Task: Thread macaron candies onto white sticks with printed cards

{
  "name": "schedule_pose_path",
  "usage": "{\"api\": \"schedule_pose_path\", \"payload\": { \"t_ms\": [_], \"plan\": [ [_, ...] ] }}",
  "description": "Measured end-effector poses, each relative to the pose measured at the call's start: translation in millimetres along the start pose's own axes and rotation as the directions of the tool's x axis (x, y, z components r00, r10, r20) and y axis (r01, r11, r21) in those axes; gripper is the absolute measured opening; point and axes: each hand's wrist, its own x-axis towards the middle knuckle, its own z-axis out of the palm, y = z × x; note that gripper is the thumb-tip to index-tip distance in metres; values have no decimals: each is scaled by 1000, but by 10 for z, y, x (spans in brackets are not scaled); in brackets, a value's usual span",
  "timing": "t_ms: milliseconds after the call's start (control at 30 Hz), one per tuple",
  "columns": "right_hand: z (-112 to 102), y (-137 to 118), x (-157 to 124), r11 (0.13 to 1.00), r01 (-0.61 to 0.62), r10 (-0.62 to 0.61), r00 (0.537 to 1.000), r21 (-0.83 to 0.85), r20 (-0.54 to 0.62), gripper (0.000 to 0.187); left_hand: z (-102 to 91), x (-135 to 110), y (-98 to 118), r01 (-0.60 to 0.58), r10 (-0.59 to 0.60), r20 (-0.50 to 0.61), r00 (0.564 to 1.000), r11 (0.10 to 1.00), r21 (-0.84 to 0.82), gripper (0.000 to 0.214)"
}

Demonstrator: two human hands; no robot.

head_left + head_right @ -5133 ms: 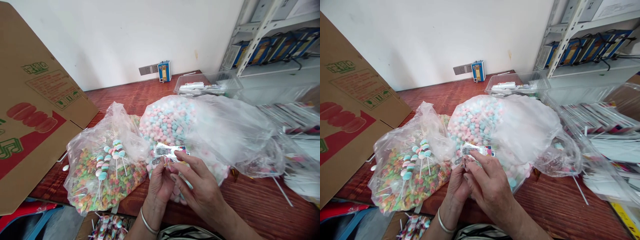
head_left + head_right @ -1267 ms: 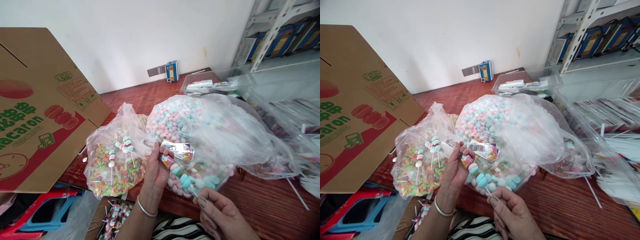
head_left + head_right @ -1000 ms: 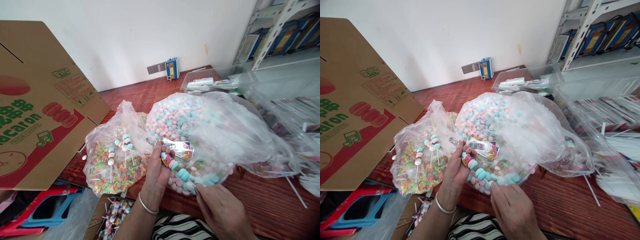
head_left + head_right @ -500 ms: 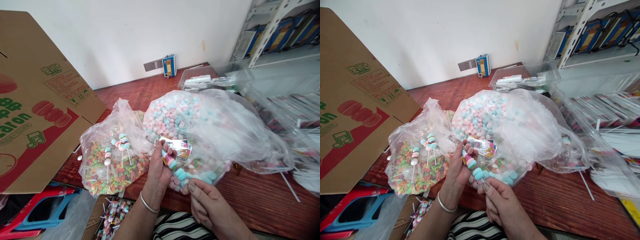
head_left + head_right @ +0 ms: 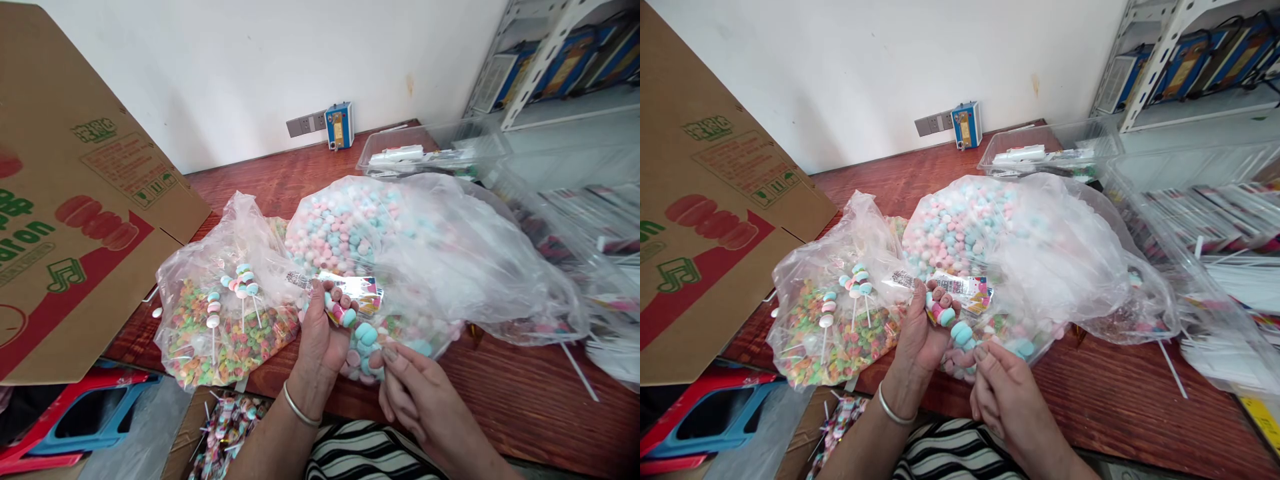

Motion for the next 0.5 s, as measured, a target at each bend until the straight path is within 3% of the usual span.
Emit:
{"api": "schedule_pose_path", "payload": {
  "t_ms": [67, 133, 167, 233, 267, 300, 333, 400, 467, 500],
  "plan": [
    [33, -29, 12, 926, -201, 182, 979, 319, 88, 35, -28, 9, 4, 37, -35, 69, 997, 999, -25, 27],
    [46, -19, 34, 876, -261, 227, 965, 406, 131, 33, -46, 16, 5, 58, -54, 110, 992, 998, -28, 29],
    [46, -2, 46, 891, -247, 219, 969, 382, 114, 34, -49, 19, 3, 56, -53, 111, 992, 998, -21, 29],
    [32, 38, 67, 977, -124, 117, 992, 176, 47, 35, -45, 22, -6, 37, -37, 80, 996, 999, 4, 26],
    [19, 55, 76, 1000, -7, 7, 1000, -13, 13, 34, -39, 22, -11, 29, -30, 59, 998, 999, 19, 25],
    [2, 67, 84, 961, 141, -146, 989, -238, -4, 32, -31, 21, -16, 25, -26, 42, 999, 999, 33, 23],
    [-18, 74, 92, 837, 291, -320, 947, -464, 17, 30, -23, 19, -20, 25, -26, 29, 999, 999, 43, 22],
    [-62, 80, 110, 410, 482, -593, 786, -774, 175, 29, -9, 14, -24, 26, -27, 13, 1000, 998, 59, 20],
    [-106, 84, 129, 32, 494, -699, 632, -869, 333, 26, -5, 11, -27, 16, -16, 2, 1000, 998, 64, 18],
    [-124, 89, 138, -81, 464, -714, 590, -882, 376, 21, -7, 10, -30, 11, -11, -2, 1000, 998, 66, 18]
  ]
}}
